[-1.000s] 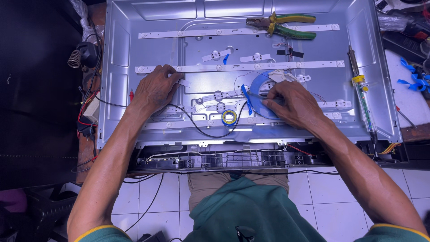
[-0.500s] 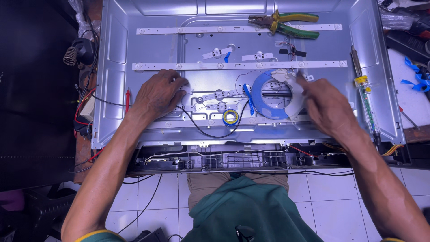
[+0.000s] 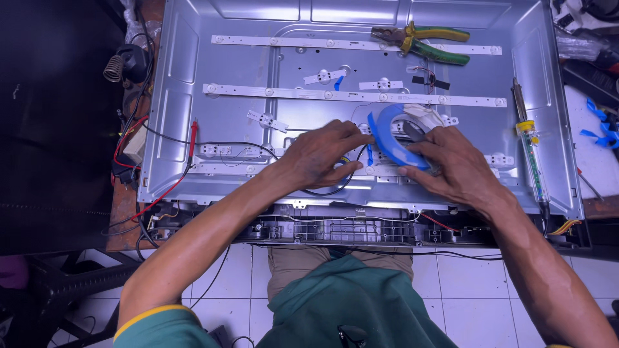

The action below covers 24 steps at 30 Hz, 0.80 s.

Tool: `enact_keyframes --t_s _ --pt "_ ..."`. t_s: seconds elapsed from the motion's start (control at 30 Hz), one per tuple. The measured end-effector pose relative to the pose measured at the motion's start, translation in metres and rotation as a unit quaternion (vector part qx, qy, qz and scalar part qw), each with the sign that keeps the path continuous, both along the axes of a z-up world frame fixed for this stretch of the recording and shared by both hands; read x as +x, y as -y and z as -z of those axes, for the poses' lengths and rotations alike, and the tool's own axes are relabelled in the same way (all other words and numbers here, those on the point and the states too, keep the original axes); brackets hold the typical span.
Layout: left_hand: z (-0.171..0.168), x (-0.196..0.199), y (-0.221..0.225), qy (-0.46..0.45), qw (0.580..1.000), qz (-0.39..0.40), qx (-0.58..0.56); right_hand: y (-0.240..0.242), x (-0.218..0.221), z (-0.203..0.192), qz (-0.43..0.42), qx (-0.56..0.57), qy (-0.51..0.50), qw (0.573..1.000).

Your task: The person aligns and secures LED light strips on the back panel of a disassembled flat-screen TV using blue tape. They repeatedly position the strips, apply tape, and adjust placement to ensure proper alignment.

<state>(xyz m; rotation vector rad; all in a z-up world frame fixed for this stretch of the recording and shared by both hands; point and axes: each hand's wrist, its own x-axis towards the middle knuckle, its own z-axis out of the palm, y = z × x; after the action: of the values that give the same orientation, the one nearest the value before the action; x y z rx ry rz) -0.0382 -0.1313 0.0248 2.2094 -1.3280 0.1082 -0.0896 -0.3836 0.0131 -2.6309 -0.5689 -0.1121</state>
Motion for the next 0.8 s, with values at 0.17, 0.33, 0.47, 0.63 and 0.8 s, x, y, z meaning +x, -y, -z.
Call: enact_keyframes --t_s 0.17,0.33,0.47,0.63,0.8 --pt "0.002 -0.004 0.014 -0.071 0.993 -0.062 -0.076 0.012 -0.001 -0.003 0.034 0.093 -0.019 0.995" --pt "0.003 0.003 0.027 -0.245 0.96 -0.098 -0.091 0.016 -0.005 -0.001 0.028 0.138 -0.018 0.99" --pt "-0.005 0.01 0.031 -0.365 0.92 -0.059 -0.129 0.014 -0.01 0.002 0.013 0.137 0.01 0.99" --pt "0.016 0.017 0.027 -0.426 0.876 -0.061 -0.216 0.006 -0.013 -0.008 0.0 0.117 0.035 0.993" --pt "0.024 0.031 -0.003 -0.398 0.879 -0.098 -0.244 -0.014 -0.011 -0.015 -0.025 0.036 0.097 0.994"
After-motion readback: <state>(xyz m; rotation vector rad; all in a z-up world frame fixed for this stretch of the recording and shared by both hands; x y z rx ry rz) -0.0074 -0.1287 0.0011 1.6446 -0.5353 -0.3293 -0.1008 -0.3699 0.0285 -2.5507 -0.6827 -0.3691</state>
